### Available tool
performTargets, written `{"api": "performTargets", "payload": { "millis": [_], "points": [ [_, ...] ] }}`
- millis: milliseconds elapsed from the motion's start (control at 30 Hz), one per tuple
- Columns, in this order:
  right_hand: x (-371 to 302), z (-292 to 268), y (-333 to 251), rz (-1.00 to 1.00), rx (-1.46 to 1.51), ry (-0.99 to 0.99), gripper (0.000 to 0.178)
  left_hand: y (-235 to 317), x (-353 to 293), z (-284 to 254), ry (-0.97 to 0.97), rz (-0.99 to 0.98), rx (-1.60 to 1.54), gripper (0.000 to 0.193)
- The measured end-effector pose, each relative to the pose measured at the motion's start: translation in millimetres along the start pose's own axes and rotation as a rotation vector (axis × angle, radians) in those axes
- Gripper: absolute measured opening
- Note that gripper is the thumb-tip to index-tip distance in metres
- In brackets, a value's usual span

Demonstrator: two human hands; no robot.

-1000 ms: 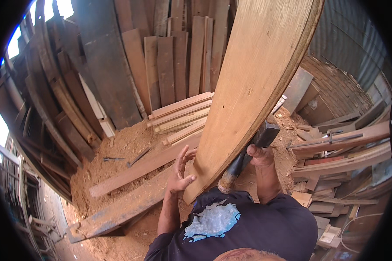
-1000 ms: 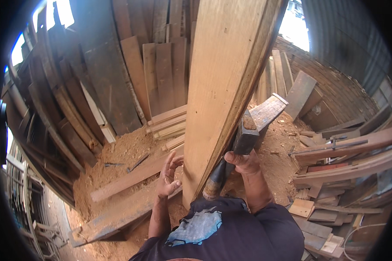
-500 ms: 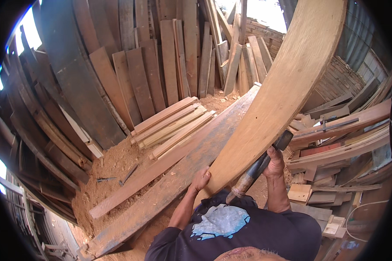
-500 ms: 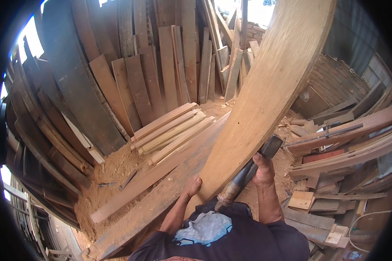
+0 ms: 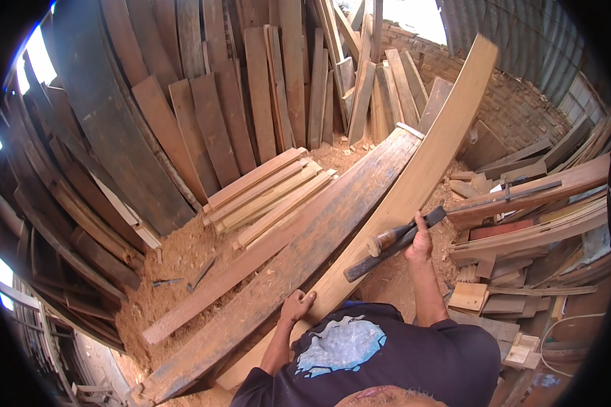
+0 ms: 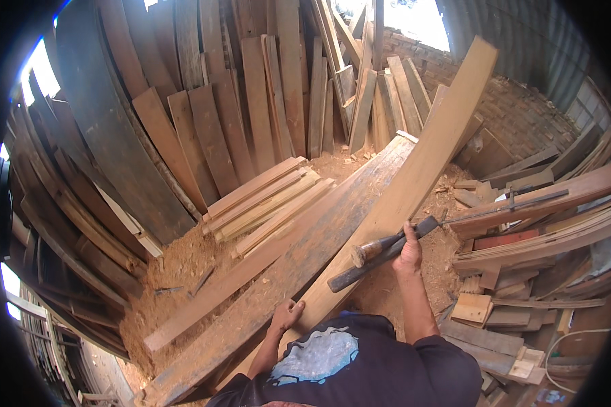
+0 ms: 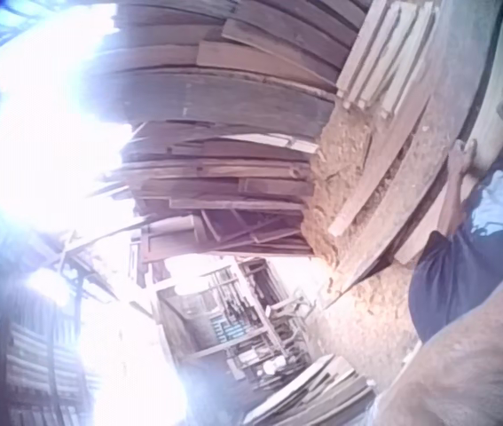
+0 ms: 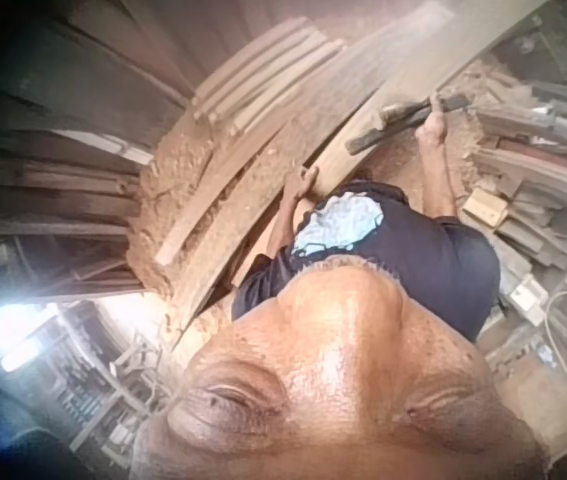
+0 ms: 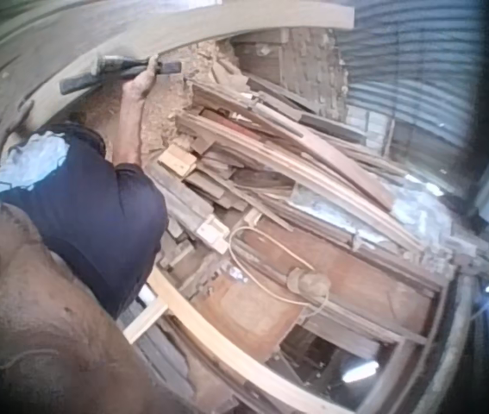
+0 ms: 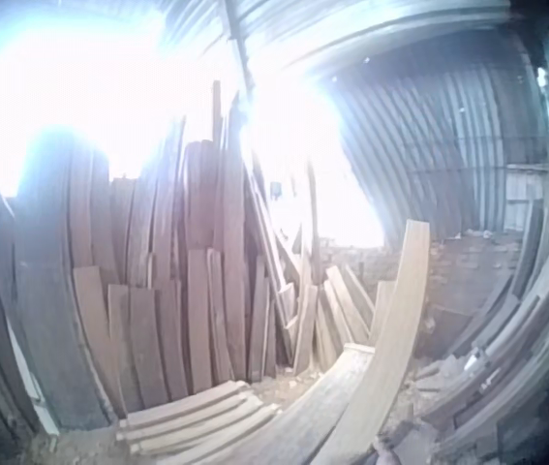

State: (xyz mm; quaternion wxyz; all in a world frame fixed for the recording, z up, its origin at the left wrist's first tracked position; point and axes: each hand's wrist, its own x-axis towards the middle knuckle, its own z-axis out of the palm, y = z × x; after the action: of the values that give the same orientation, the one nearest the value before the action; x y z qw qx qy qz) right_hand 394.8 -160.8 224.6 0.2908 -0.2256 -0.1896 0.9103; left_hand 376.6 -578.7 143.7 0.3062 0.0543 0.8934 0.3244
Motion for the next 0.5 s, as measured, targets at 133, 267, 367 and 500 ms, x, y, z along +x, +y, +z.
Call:
{"api": "performTargets", "payload": {
  "millis": [133, 267, 367, 500],
  "points": [
    [-6, -52, 69, 0.116, -0.010, 0.187, 0.027, -53, -19, -17, -0.111, -0.162, 0.108, 0.078],
    [-23, -109, 142, 0.226, -0.065, 0.463, 0.026, -103, -38, -40, -0.165, -0.259, 0.258, 0.081],
    [-46, -140, 193, 0.289, -0.049, 0.512, 0.028, -145, -55, -57, -0.200, -0.273, 0.310, 0.080],
    [-77, -167, 255, 0.337, -0.097, 0.536, 0.033, -214, -51, -78, -0.351, -0.335, 0.310, 0.090]
  ]
}}
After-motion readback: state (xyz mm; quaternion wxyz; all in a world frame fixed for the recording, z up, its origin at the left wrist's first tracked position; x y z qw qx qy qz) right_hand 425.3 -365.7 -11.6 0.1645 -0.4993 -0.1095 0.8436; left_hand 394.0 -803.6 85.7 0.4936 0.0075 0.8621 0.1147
